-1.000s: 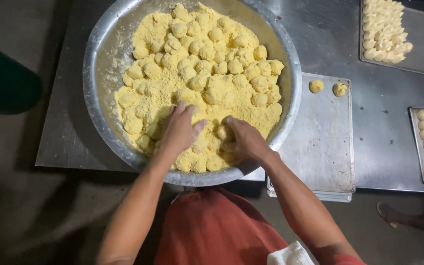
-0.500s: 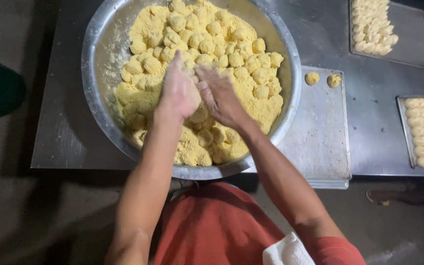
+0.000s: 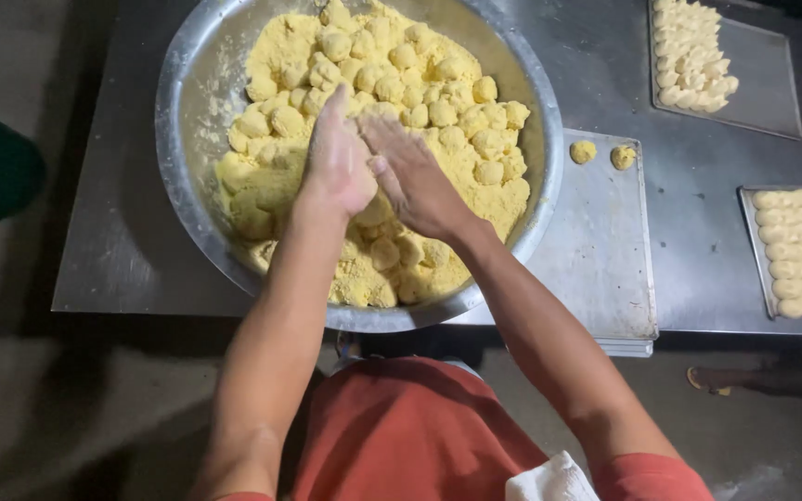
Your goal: The baker rolls dough into small balls, coats them in a yellow cornmeal-like powder, and arranges them in rows on baking trays.
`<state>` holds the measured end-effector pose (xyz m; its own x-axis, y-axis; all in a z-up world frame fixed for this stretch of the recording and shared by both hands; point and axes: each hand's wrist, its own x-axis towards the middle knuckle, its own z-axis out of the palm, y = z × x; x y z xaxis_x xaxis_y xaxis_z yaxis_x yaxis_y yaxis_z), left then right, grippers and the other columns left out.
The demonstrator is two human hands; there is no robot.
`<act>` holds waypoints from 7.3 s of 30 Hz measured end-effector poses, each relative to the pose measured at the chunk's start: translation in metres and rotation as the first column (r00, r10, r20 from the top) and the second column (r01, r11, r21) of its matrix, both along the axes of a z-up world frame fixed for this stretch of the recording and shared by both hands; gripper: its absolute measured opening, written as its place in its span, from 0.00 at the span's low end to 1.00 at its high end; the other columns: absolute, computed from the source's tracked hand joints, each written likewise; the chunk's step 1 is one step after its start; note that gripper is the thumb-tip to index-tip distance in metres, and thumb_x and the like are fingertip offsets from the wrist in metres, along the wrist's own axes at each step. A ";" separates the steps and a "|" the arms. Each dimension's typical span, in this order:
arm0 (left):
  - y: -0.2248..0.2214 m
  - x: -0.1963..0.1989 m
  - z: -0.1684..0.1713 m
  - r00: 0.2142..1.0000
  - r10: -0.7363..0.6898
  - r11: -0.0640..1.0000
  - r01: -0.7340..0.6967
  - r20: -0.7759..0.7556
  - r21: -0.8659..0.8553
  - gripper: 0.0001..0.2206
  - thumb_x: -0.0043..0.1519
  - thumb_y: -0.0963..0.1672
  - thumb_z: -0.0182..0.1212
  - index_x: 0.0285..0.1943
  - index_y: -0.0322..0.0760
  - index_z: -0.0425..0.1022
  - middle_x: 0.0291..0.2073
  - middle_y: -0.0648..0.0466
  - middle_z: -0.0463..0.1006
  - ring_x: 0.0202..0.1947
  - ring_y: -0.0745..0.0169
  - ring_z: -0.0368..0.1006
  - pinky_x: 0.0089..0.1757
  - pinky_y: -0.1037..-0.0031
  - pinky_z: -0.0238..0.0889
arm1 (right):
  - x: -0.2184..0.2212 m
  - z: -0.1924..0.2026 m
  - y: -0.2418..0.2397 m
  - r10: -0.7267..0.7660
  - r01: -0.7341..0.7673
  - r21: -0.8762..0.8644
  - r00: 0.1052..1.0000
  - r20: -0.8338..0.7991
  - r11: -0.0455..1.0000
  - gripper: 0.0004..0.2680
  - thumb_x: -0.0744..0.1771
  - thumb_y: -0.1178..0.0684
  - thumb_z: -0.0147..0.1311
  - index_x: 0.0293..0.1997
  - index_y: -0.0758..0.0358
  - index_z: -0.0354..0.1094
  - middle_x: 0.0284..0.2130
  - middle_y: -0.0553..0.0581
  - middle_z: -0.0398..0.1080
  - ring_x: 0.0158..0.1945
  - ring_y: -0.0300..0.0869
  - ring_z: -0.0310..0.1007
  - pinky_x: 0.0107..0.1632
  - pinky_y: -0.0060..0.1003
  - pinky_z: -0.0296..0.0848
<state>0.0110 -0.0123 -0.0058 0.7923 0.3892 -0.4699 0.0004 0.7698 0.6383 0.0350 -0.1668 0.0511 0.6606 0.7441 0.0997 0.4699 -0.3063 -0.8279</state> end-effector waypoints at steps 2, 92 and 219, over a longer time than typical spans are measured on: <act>0.003 -0.020 0.027 0.993 -0.067 0.998 0.068 0.101 -0.014 0.41 0.66 0.60 0.44 0.78 0.27 0.47 0.72 0.28 0.53 0.71 0.30 0.53 0.66 0.50 0.54 | 0.032 -0.026 -0.015 -0.100 0.098 -0.051 0.995 -0.026 0.994 0.22 0.72 0.46 0.33 0.77 0.60 0.39 0.76 0.62 0.38 0.77 0.62 0.37 0.73 0.59 0.40; -0.141 -0.028 0.038 0.943 0.174 0.094 0.272 -0.285 0.958 0.21 0.58 0.42 0.73 0.61 0.40 0.76 0.50 0.48 0.74 0.48 0.53 0.72 0.47 0.63 0.70 | 0.102 -0.042 -0.226 -0.344 0.431 -0.015 0.698 -0.628 0.902 0.14 0.68 0.44 0.56 0.55 0.63 0.73 0.29 0.50 0.71 0.25 0.33 0.65 0.25 0.30 0.66; -0.362 0.091 -0.043 0.952 -0.303 -0.022 -0.040 0.032 0.999 0.17 0.57 0.42 0.70 0.53 0.32 0.72 0.43 0.43 0.73 0.46 0.37 0.70 0.48 0.54 0.66 | 0.165 -0.159 -0.411 -0.613 0.701 -0.252 0.709 0.349 0.667 0.15 0.64 0.55 0.67 0.53 0.66 0.69 0.43 0.66 0.67 0.43 0.55 0.73 0.47 0.46 0.74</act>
<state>0.1019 -0.3741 -0.0484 0.8808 0.1988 0.4297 -0.2236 -0.6252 0.7477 0.1996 -0.5777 -0.1079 0.9820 0.1340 0.1330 0.1835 -0.8427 -0.5062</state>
